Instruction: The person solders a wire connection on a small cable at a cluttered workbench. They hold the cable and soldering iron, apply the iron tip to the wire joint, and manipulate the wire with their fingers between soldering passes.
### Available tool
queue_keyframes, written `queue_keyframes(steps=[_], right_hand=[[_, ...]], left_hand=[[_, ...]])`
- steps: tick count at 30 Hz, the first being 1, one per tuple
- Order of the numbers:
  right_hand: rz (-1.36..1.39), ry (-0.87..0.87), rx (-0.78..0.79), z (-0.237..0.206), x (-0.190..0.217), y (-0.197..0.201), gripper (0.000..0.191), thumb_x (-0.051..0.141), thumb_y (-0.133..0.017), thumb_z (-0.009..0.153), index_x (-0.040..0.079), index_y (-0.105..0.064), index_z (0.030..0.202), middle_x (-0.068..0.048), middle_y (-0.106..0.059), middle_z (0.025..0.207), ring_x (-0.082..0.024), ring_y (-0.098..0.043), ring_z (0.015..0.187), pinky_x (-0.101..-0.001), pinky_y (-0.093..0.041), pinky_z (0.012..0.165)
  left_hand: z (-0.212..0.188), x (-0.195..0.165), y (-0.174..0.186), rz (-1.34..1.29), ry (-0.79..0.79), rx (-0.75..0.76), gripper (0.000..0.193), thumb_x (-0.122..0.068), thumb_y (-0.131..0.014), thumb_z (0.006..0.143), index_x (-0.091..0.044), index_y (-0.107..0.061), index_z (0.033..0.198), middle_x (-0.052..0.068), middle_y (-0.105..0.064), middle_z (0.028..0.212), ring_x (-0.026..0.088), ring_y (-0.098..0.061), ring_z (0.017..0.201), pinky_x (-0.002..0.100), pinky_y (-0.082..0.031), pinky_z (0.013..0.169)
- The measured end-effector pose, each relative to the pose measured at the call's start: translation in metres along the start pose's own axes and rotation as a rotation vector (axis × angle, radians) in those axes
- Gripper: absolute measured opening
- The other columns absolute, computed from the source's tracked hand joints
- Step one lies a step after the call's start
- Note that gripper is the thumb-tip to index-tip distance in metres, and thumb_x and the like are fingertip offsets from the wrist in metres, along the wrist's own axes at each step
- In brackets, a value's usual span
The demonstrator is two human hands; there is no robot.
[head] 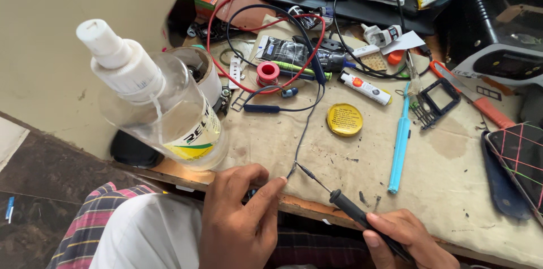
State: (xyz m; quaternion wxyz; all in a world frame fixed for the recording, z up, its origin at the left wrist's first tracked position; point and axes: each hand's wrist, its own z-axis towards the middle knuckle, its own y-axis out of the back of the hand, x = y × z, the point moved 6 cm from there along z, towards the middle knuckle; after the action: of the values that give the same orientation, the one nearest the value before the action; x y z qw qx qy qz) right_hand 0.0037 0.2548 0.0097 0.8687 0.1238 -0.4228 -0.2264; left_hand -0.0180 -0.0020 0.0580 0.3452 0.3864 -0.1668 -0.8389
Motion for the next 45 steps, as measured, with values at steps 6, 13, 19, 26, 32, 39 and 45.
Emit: queue_keyframes(steps=[6,13,19,26,32,39,45], right_hand=[[0.023,-0.027,-0.019,0.004,0.006,-0.001,0.023,0.001,-0.076,0.084,0.002,-0.072,0.107,-0.011,-0.077,0.084,-0.016,-0.071,0.077,-0.0257,-0.057,0.073],[0.030,-0.164,-0.076,0.002,0.023,-0.003,0.023,-0.002,-0.076,0.085,0.000,-0.073,0.108,-0.009,-0.072,0.085,-0.012,-0.068,0.076,-0.0204,-0.049,0.067],[0.016,-0.232,-0.099,0.003,0.023,-0.002,0.025,-0.002,-0.078,0.083,0.001,-0.075,0.108,-0.007,-0.074,0.085,-0.008,-0.060,0.068,-0.0182,-0.040,0.057],[0.061,-0.163,-0.054,0.006,0.024,-0.001,0.028,-0.002,-0.078,0.081,0.001,-0.073,0.108,-0.008,-0.074,0.085,-0.008,-0.066,0.072,-0.0178,-0.045,0.059],[0.117,-0.064,-0.054,0.007,0.029,-0.001,0.029,-0.003,-0.076,0.085,0.002,-0.071,0.112,-0.010,-0.074,0.092,-0.009,-0.070,0.082,-0.0199,-0.052,0.072],[0.058,-0.238,-0.059,0.004,0.021,0.000,0.028,-0.002,-0.080,0.080,0.005,-0.076,0.107,-0.008,-0.075,0.085,-0.005,-0.064,0.069,-0.0160,-0.040,0.053],[0.021,-0.233,-0.092,0.001,0.018,0.001,0.027,-0.001,-0.077,0.081,0.005,-0.075,0.107,-0.005,-0.075,0.085,-0.002,-0.062,0.069,-0.0151,-0.037,0.049]], left_hand=[[-0.002,-0.006,0.000,0.050,-0.021,-0.003,0.034,-0.004,-0.079,0.071,-0.011,-0.077,0.104,0.007,-0.064,0.108,0.028,-0.062,0.105,0.043,-0.048,0.089],[-0.009,-0.013,0.004,0.053,0.013,0.013,0.035,-0.001,-0.077,0.073,-0.010,-0.077,0.107,0.007,-0.063,0.113,0.028,-0.061,0.108,0.042,-0.048,0.093],[-0.007,-0.017,0.003,0.079,-0.026,0.001,0.037,-0.001,-0.076,0.070,-0.010,-0.077,0.106,0.009,-0.063,0.114,0.030,-0.060,0.111,0.044,-0.046,0.093],[-0.010,-0.017,0.000,0.107,-0.025,-0.033,0.035,-0.003,-0.077,0.072,-0.012,-0.077,0.106,0.008,-0.064,0.114,0.030,-0.060,0.111,0.044,-0.046,0.095],[-0.012,-0.016,-0.002,0.114,-0.005,-0.029,0.033,-0.002,-0.077,0.073,-0.012,-0.077,0.105,0.007,-0.064,0.114,0.029,-0.060,0.110,0.043,-0.046,0.094],[-0.012,-0.017,-0.002,0.118,-0.013,-0.033,0.035,-0.001,-0.076,0.071,-0.011,-0.077,0.105,0.006,-0.064,0.113,0.028,-0.061,0.110,0.043,-0.046,0.094],[-0.015,-0.018,-0.004,0.143,-0.021,-0.024,0.037,-0.002,-0.076,0.070,-0.011,-0.077,0.106,0.005,-0.065,0.111,0.027,-0.061,0.111,0.044,-0.046,0.092]])
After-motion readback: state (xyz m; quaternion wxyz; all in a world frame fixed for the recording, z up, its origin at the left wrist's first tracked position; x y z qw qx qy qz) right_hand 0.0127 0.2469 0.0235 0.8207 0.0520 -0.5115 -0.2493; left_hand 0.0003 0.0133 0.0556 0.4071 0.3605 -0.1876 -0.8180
